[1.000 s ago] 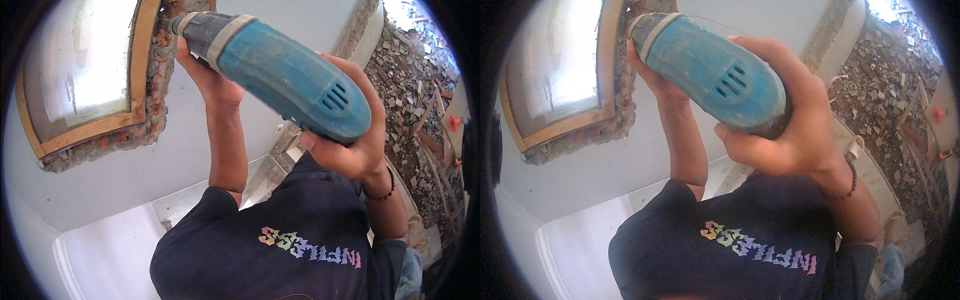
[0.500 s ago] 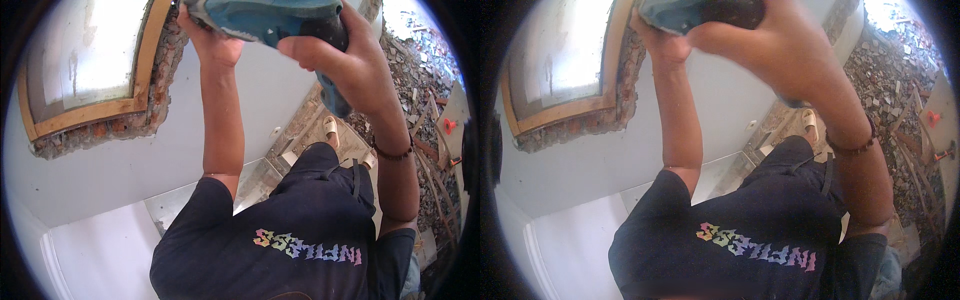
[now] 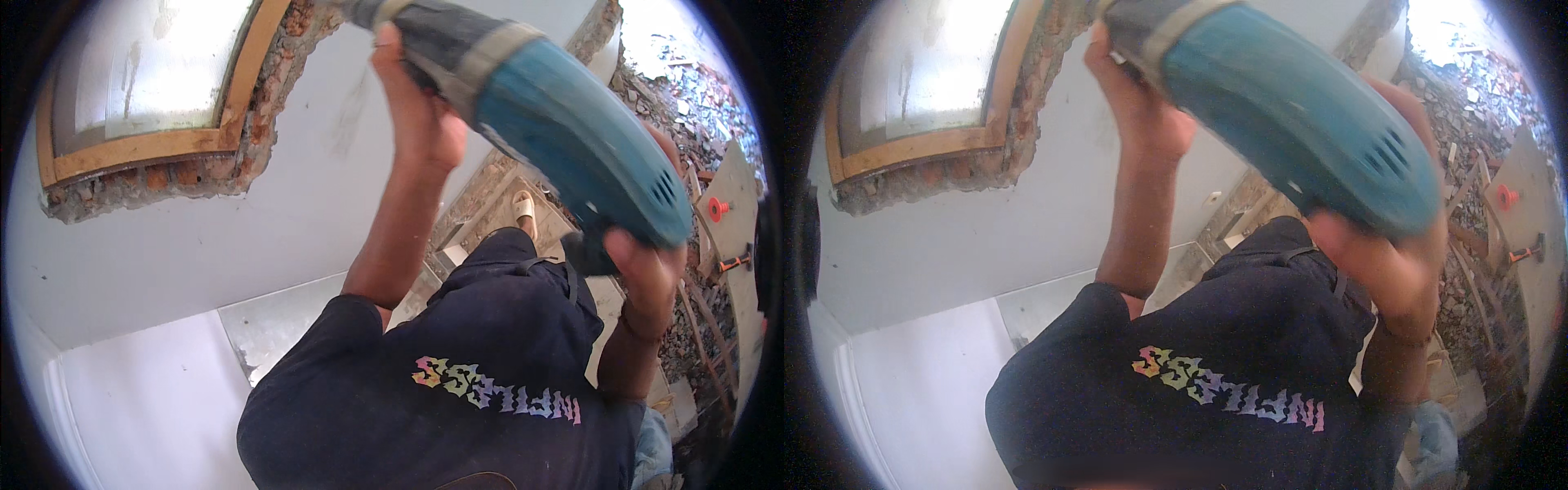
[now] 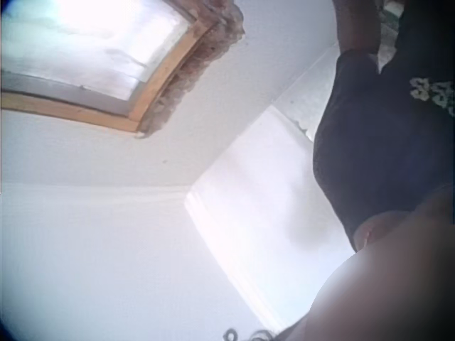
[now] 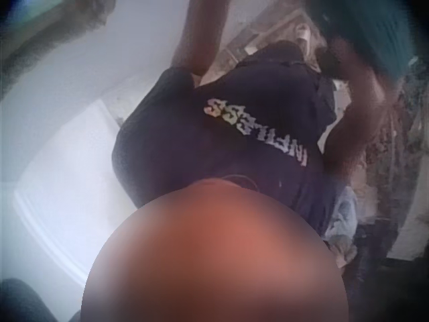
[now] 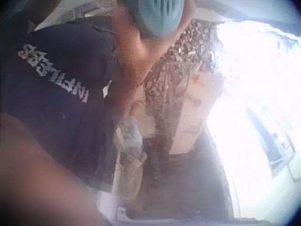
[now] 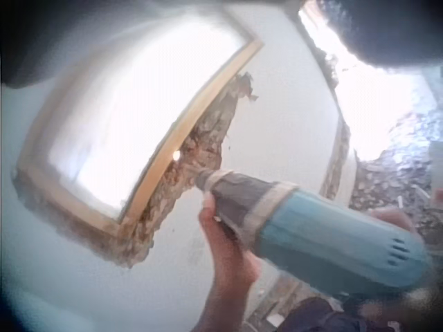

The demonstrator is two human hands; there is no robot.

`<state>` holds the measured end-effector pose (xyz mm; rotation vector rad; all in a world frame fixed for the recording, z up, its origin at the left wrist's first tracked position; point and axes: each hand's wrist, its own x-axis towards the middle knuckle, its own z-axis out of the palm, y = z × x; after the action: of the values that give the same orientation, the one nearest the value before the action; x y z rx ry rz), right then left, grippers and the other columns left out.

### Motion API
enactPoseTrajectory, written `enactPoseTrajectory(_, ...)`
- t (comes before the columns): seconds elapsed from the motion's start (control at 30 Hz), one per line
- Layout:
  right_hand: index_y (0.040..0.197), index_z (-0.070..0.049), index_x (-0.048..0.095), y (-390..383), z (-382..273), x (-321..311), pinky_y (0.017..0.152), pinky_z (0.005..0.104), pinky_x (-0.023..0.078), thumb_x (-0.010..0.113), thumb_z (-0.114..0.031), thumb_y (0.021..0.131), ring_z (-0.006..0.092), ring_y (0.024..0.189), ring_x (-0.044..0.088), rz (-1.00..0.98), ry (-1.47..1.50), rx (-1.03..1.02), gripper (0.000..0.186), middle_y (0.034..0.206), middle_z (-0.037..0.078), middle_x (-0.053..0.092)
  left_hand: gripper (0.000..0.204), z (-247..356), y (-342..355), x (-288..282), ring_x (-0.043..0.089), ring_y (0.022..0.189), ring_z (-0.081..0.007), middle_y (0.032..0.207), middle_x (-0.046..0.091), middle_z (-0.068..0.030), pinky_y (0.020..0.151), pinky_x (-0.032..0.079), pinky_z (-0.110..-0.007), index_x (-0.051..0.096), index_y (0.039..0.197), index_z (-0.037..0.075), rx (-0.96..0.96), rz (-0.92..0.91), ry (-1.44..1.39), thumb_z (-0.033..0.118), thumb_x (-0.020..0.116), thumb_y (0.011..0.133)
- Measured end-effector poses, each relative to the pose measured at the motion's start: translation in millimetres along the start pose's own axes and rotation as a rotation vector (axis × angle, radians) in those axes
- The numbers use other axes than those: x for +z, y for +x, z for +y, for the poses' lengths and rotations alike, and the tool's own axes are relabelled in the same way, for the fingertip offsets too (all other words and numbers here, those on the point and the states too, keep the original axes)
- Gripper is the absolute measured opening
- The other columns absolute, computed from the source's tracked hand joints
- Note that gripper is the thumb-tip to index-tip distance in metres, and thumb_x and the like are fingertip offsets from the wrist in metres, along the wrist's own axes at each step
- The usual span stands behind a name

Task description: The person uses a corded rotary hammer drill to bore holes into a masonry wall near a window frame. The person holds the drill with both hands and repeatedly drills into the wall surface, creating dust and debris.

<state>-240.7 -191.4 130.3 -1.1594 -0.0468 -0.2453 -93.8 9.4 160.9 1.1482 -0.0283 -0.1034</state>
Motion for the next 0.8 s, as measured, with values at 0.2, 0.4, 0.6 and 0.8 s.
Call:
enactPoseTrajectory(0.2, 0.144, 0.007, 0.047, 62.2, -48.5, 37.7, 0.101, 0.0333, 0.045, 0.077, -0.027, 0.072, 0.0232, 0.115, 0.060, -0.220, -0.155, 0.108, 0.084, 0.129, 0.016, 0.060, 0.066, 31.8, 28.4, -15.9, 0.056, 0.124, -0.0177, 0.132, 0.061, 0.0061, 0.107, 0.042, -0.039, 0.060, 0.131, 0.022, 0.041, -0.072, -0.035, 0.074, 0.051, 0.093)
enactPoseTrajectory(0.4, 0.144, 0.006, 0.048, 89.4, -61.6, 37.4, 0.095, 0.0360, 0.050, 0.075, -0.020, 0.072, 0.0227, 0.106, 0.064, -0.161, -0.107, 0.146, 0.081, 0.122, 0.016, 0.065, 0.064, 31.1, 60.5, -15.5, 0.055, 0.125, -0.0168, 0.130, 0.062, 0.0068, 0.106, 0.041, -0.040, 0.062, 0.129, 0.024, 0.089, -0.017, -0.165, 0.075, 0.049, 0.092)
enactPoseTrajectory(0.6, 0.132, 0.000, 0.052, 78.3, 30.8, 98.7, 0.087, 0.0364, 0.053, 0.082, -0.017, 0.072, 0.0230, 0.097, 0.067, -0.147, -0.226, -0.284, 0.069, 0.105, 0.014, 0.067, 0.068, 34.0, 82.2, -93.4, 0.068, 0.104, -0.0264, 0.120, 0.067, -0.0090, 0.084, 0.060, -0.045, 0.061, 0.130, 0.014, 0.079, -0.275, -0.183, 0.071, 0.044, 0.097)
enactPoseTrajectory(0.8, 0.140, 0.002, 0.045, 60.7, 65.0, 128.2, 0.090, 0.0349, 0.051, 0.082, -0.017, 0.075, 0.0197, 0.106, 0.064, -0.163, -0.077, -0.084, 0.077, 0.113, 0.013, 0.065, 0.068, 54.7, 92.5, -122.7, 0.071, 0.096, -0.0224, 0.110, 0.072, -0.0081, 0.079, 0.061, -0.042, 0.063, 0.124, 0.014, 0.114, -0.173, 0.191, 0.070, 0.036, 0.098)
